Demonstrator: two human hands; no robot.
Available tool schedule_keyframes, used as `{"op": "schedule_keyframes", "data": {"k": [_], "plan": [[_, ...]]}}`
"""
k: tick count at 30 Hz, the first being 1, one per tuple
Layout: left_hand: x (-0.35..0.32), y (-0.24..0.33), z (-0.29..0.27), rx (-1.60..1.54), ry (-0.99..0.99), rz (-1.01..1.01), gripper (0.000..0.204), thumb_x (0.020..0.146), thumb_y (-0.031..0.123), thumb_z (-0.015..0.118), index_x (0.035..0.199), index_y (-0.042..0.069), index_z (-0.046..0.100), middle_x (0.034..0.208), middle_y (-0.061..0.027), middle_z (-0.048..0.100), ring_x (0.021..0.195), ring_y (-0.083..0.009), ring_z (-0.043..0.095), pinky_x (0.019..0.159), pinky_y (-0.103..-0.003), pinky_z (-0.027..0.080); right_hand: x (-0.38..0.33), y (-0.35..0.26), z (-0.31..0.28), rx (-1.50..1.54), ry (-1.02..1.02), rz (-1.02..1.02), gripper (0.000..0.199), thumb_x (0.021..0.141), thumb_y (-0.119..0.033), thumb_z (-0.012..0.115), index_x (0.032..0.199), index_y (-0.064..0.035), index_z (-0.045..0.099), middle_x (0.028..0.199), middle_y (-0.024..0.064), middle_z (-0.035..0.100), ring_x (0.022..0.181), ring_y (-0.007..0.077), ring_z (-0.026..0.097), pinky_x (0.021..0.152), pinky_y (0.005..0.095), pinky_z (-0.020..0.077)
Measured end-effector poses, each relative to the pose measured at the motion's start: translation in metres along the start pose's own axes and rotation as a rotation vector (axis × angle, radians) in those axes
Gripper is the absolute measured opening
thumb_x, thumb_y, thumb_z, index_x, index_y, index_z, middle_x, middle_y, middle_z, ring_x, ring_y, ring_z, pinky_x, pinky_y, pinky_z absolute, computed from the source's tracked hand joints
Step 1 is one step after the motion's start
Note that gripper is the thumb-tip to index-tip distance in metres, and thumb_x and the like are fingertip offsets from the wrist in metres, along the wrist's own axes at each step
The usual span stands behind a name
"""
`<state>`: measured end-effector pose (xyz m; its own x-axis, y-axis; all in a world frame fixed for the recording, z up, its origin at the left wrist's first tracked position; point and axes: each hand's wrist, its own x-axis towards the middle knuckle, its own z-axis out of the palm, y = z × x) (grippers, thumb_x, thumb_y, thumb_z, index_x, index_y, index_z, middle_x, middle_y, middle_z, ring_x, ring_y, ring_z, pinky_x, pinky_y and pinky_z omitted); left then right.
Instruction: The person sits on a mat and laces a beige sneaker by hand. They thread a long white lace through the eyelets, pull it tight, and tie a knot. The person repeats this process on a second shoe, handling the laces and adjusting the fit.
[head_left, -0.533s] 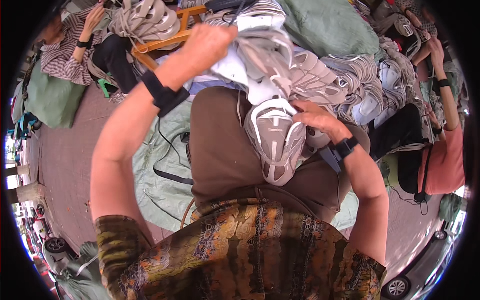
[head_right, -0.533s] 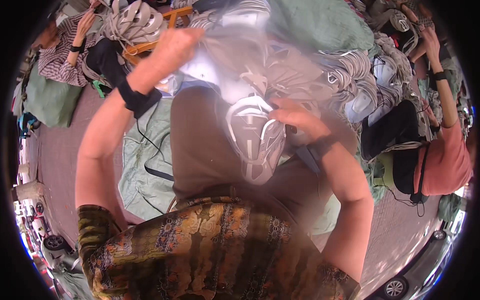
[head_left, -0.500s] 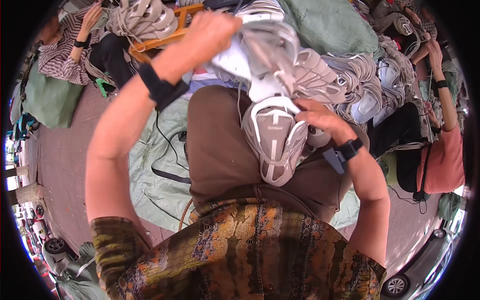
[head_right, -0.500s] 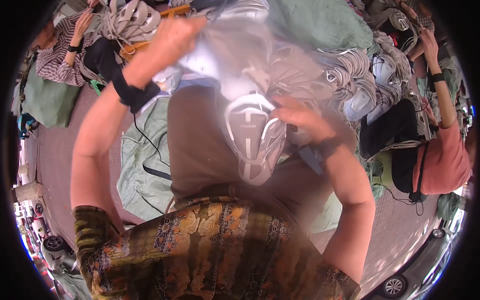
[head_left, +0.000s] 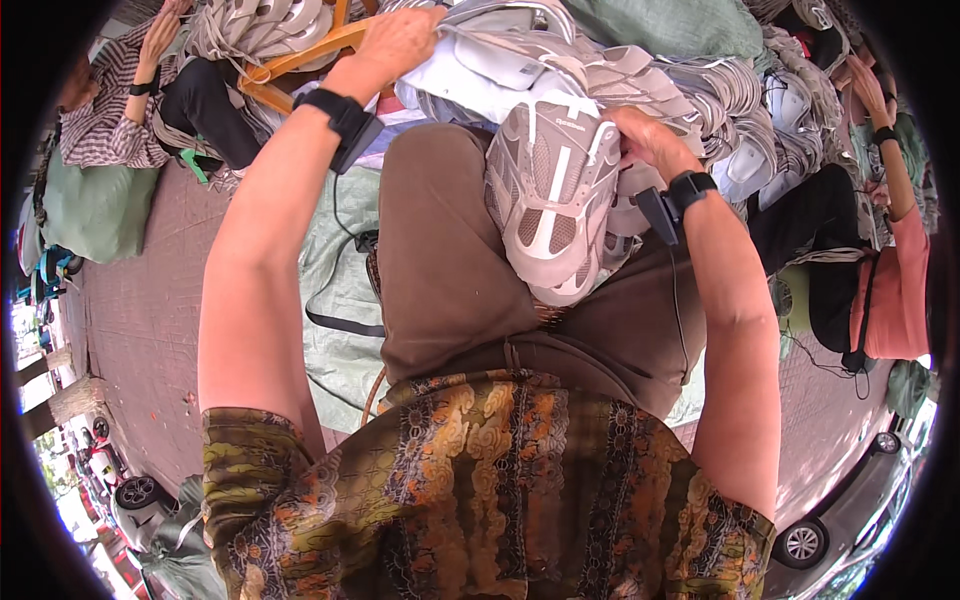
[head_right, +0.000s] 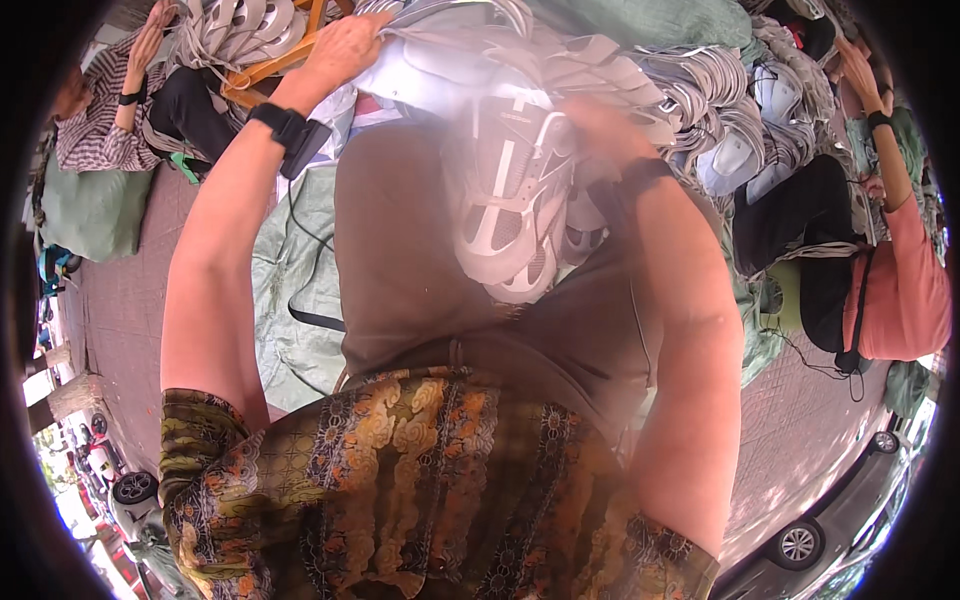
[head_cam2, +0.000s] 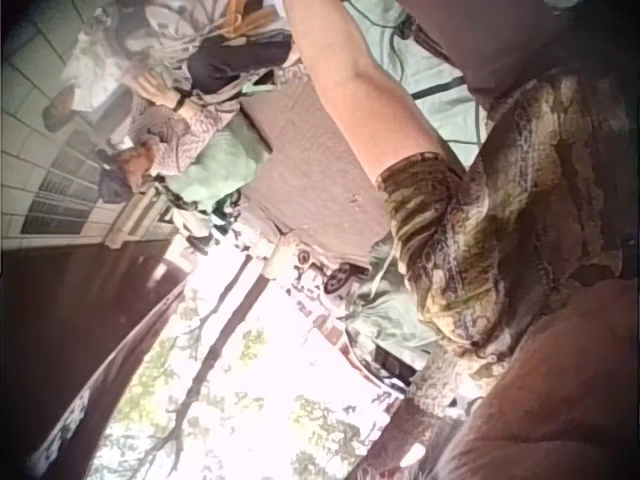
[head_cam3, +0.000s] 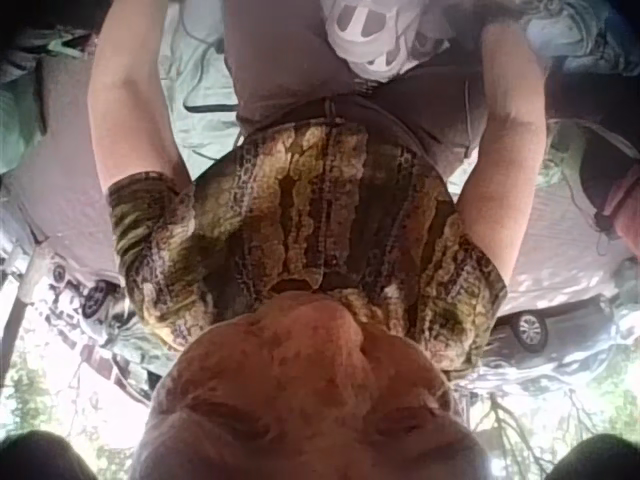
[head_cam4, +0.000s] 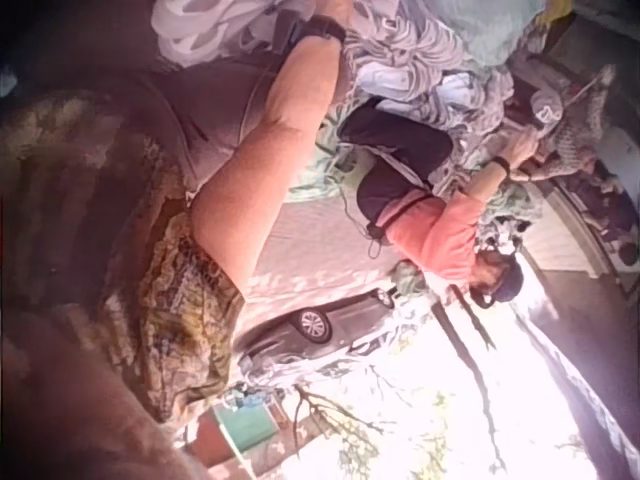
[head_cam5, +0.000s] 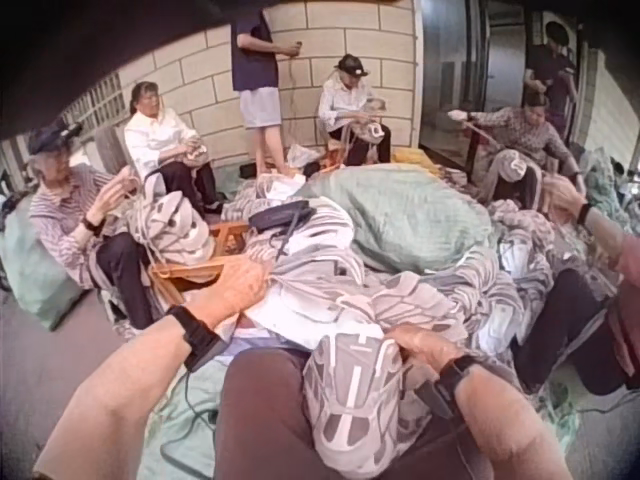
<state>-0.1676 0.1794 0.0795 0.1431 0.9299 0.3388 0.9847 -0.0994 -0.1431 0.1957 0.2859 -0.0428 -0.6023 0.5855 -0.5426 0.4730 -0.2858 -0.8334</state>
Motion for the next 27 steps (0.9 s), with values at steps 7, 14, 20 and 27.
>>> {"op": "schedule_keyframes", "data": {"k": [7, 14, 20, 27], "plan": [[-0.026, 0.017, -0.015, 0.048, -0.089, -0.055, 0.033, 0.085, 0.011, 0.053, 0.117, 0.015, 0.058, 0.084, -0.0195, 0.066, 0.081, -0.0359, 0.065, 0.073, -0.047, 0.051, -0.009, -0.009, 0.005, 0.039, -0.031, -0.061, 0.053, 0.082, -0.035, 0.058, 0.121, 0.0009, 0.054, 0.115, 0.0211, 0.060, 0.098, 0.0331, 0.062, 0.084, 0.0582, 0.0465], [0.009, 0.009, -0.001, 0.028, 0.009, -0.079, 0.031, 0.083, 0.011, 0.052, 0.112, 0.015, 0.059, 0.085, -0.0202, 0.066, 0.082, -0.0348, 0.065, 0.073, -0.047, 0.051, 0.015, 0.002, -0.025, 0.078, -0.014, -0.065, 0.045, 0.085, -0.039, 0.055, 0.113, -0.0039, 0.061, 0.101, 0.0108, 0.063, 0.085, 0.0230, 0.060, 0.068, 0.0382, 0.0480], [0.001, 0.022, -0.001, -0.096, -0.027, -0.181, 0.034, 0.080, 0.012, 0.055, 0.114, 0.013, 0.057, 0.093, -0.0187, 0.066, 0.086, -0.0373, 0.063, 0.079, -0.047, 0.049, 0.008, -0.001, -0.007, 0.078, 0.087, -0.037, 0.045, 0.080, -0.033, 0.061, 0.113, -0.0016, 0.059, 0.106, 0.0141, 0.063, 0.090, 0.0269, 0.062, 0.077, 0.0508, 0.0512], [-0.030, 0.043, -0.038, -0.306, 0.223, -0.048, 0.024, 0.076, 0.007, 0.054, 0.098, 0.004, 0.064, 0.093, -0.0201, 0.065, 0.088, -0.0369, 0.063, 0.077, -0.047, 0.049, -0.081, -0.066, 0.060, -0.611, 0.510, -0.576, 0.029, 0.086, -0.022, 0.059, 0.102, 0.0015, 0.062, 0.094, 0.0071, 0.064, 0.087, 0.0146, 0.057, 0.078, 0.0309, 0.0457]]}}
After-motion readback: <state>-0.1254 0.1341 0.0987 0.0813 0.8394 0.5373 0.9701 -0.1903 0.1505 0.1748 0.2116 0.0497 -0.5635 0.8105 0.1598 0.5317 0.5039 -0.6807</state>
